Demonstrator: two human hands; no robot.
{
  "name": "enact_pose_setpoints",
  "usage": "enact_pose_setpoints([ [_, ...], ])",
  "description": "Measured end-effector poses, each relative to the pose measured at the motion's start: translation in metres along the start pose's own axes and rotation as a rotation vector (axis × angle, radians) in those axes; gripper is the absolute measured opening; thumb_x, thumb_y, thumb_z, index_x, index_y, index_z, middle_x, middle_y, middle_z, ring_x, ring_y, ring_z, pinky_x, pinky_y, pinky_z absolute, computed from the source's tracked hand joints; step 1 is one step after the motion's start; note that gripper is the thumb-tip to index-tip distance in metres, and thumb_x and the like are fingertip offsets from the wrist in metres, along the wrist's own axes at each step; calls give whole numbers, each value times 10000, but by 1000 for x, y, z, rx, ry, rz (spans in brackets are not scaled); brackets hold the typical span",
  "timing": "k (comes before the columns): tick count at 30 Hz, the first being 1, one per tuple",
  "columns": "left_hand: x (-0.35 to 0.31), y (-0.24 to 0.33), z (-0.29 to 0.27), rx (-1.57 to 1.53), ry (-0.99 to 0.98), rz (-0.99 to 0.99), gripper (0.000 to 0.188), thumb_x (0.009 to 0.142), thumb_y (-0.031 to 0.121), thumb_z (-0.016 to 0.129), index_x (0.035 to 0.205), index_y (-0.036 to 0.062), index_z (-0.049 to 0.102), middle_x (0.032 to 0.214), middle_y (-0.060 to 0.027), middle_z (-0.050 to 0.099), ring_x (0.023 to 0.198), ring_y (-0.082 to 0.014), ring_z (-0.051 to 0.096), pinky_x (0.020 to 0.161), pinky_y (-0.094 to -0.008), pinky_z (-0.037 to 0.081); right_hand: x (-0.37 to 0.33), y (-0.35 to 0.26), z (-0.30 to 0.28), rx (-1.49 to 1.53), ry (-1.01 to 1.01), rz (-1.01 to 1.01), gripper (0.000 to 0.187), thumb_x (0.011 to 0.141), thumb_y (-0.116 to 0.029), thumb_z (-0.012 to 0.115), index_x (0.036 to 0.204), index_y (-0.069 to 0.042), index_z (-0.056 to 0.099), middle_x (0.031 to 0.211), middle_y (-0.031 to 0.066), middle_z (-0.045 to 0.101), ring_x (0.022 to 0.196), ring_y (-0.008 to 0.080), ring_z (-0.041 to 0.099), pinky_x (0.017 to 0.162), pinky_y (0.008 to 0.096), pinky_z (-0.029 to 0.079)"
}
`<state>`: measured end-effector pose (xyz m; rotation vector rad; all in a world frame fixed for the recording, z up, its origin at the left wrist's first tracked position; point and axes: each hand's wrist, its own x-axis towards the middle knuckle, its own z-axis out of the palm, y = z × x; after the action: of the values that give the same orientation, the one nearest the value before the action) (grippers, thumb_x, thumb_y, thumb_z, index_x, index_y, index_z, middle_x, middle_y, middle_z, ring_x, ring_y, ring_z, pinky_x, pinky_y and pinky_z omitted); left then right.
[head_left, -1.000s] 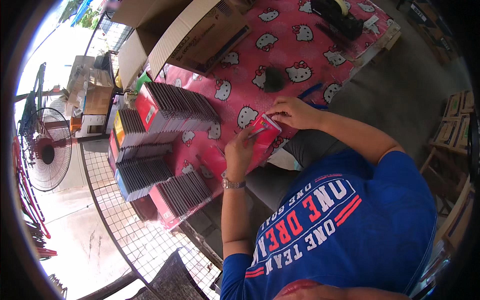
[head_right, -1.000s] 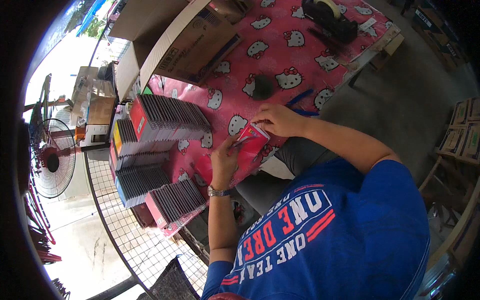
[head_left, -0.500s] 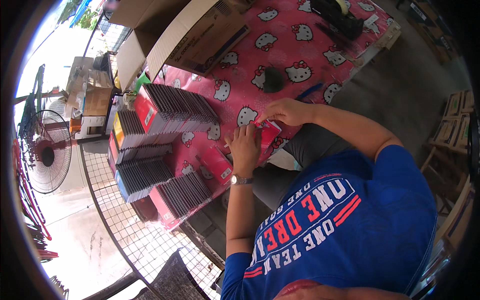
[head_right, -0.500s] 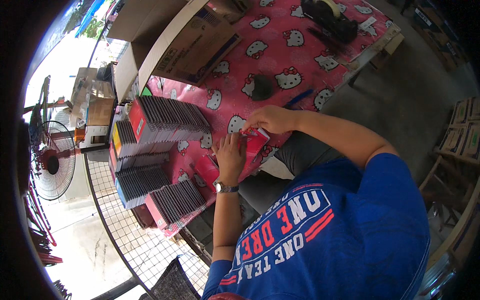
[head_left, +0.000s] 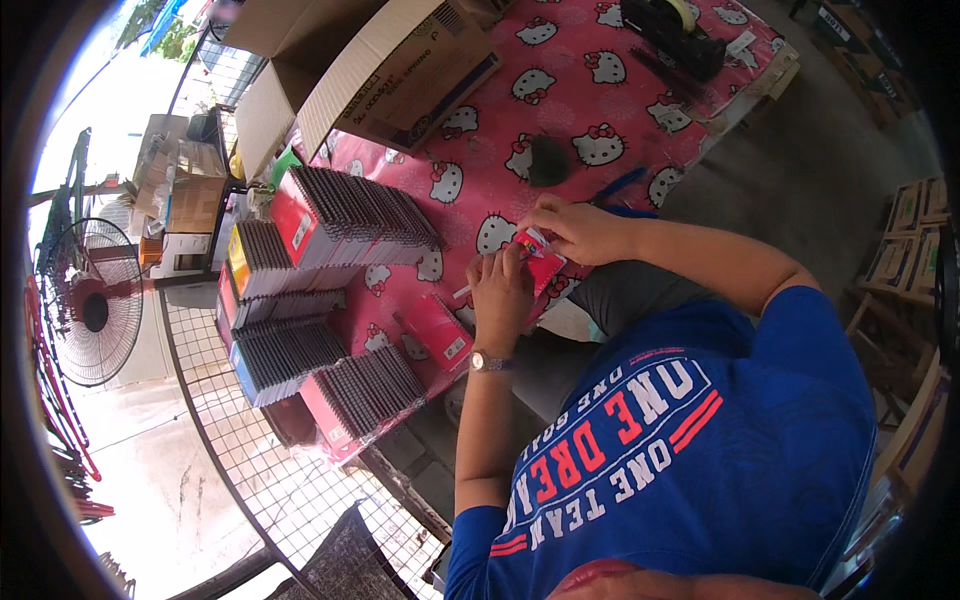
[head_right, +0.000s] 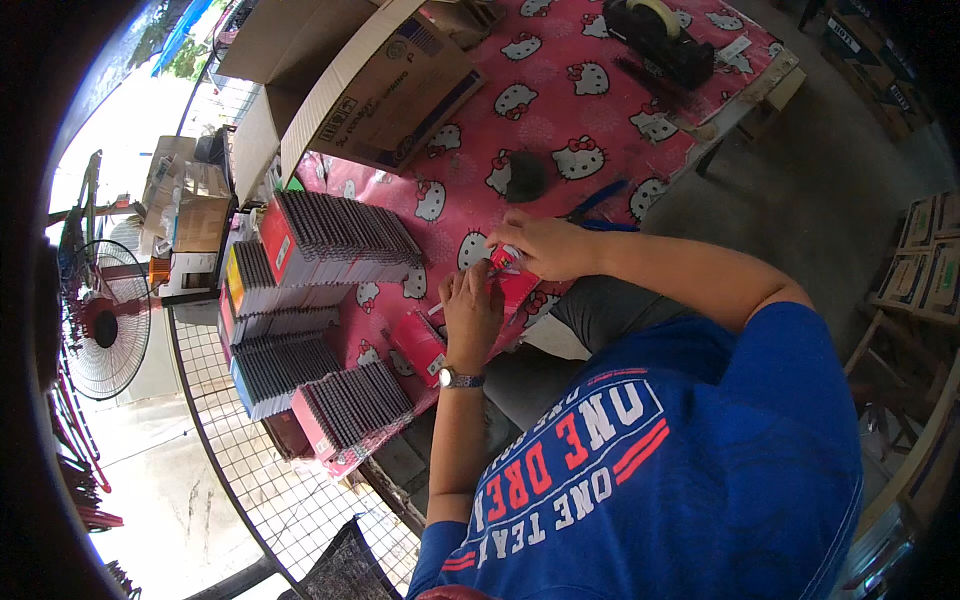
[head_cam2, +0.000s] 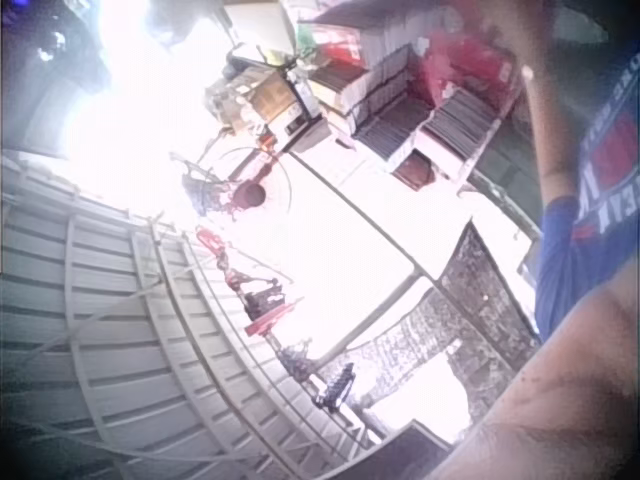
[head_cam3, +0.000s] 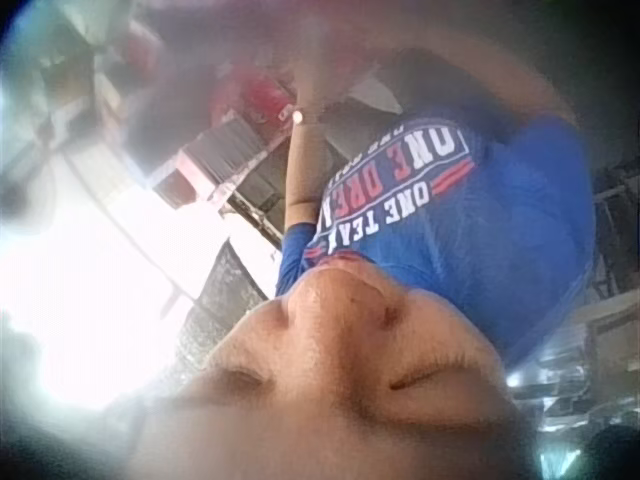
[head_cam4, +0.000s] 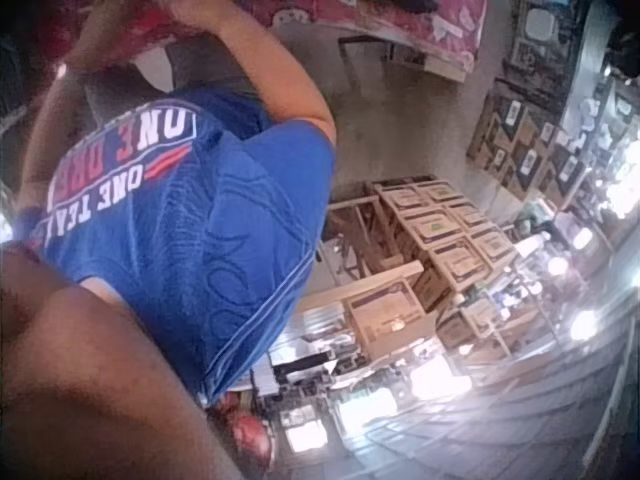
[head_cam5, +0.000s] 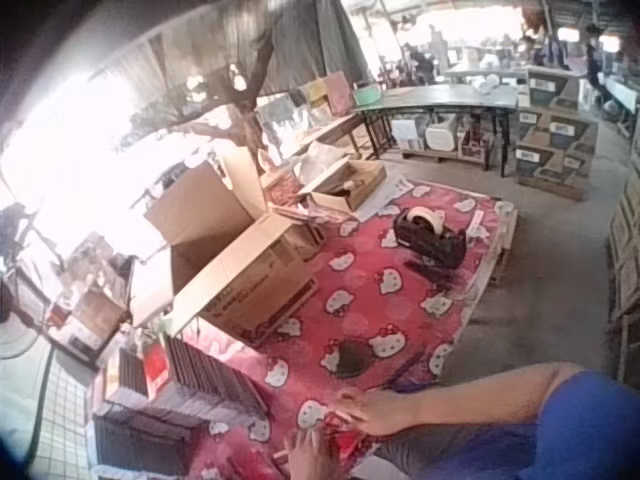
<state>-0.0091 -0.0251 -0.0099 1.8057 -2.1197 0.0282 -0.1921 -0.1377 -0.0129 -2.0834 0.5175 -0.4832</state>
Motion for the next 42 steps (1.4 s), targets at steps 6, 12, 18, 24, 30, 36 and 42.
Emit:
enact_pose_setpoints([
  [6,0,8,-1,15,-23,33,326,803,189,678,1081,67,558,946,-101,631,958,-283,590,952,-471,377,-2,-25,-6,-130,-173,118,296,957,-217,541,1235,-118,514,1069,190,601,952,313,625,783,423,493],
  [12,-8,-3,3,-71,-75,26,265,852,168,654,1069,63,544,969,-96,634,996,-314,575,1005,-472,355,42,23,-24,-86,-98,151,425,850,-245,646,1234,-122,511,1181,190,592,1019,354,606,900,454,476],
  [18,-21,17,-11,353,81,-80,297,835,252,673,1087,121,582,1080,-124,597,1226,-363,467,1115,-512,250,61,81,-56,-656,-160,-149,496,750,-274,717,1180,-67,583,1097,161,649,1041,305,605,912,397,472],
  [24,-34,0,4,-33,23,-224,337,736,197,758,1020,95,610,1021,-108,568,1033,-353,500,930,-470,377,41,4,-37,635,-792,188,423,728,-173,689,1137,-68,668,1115,92,656,961,196,606,828,342,474],
  [30,-17,6,4,-109,53,-164,337,699,145,770,989,75,611,985,-119,561,974,-342,513,871,-458,405,36,16,-34,919,-627,77,429,717,-147,679,1139,-71,679,1156,83,642,1007,171,597,821,300,475],
  [36,-24,-7,3,-183,125,-222,341,716,118,746,1021,67,602,997,-124,566,962,-344,519,852,-452,421,45,13,-26,992,-596,110,440,696,-144,729,1125,-59,684,1175,90,625,1099,186,562,950,307,413],
  [42,-31,-20,-6,-137,129,-243,311,748,81,717,1032,55,594,985,-121,558,893,-303,545,802,-416,455,61,20,-19,879,-657,123,490,693,-142,729,1174,-70,669,1179,72,612,1107,180,554,955,312,412],
])
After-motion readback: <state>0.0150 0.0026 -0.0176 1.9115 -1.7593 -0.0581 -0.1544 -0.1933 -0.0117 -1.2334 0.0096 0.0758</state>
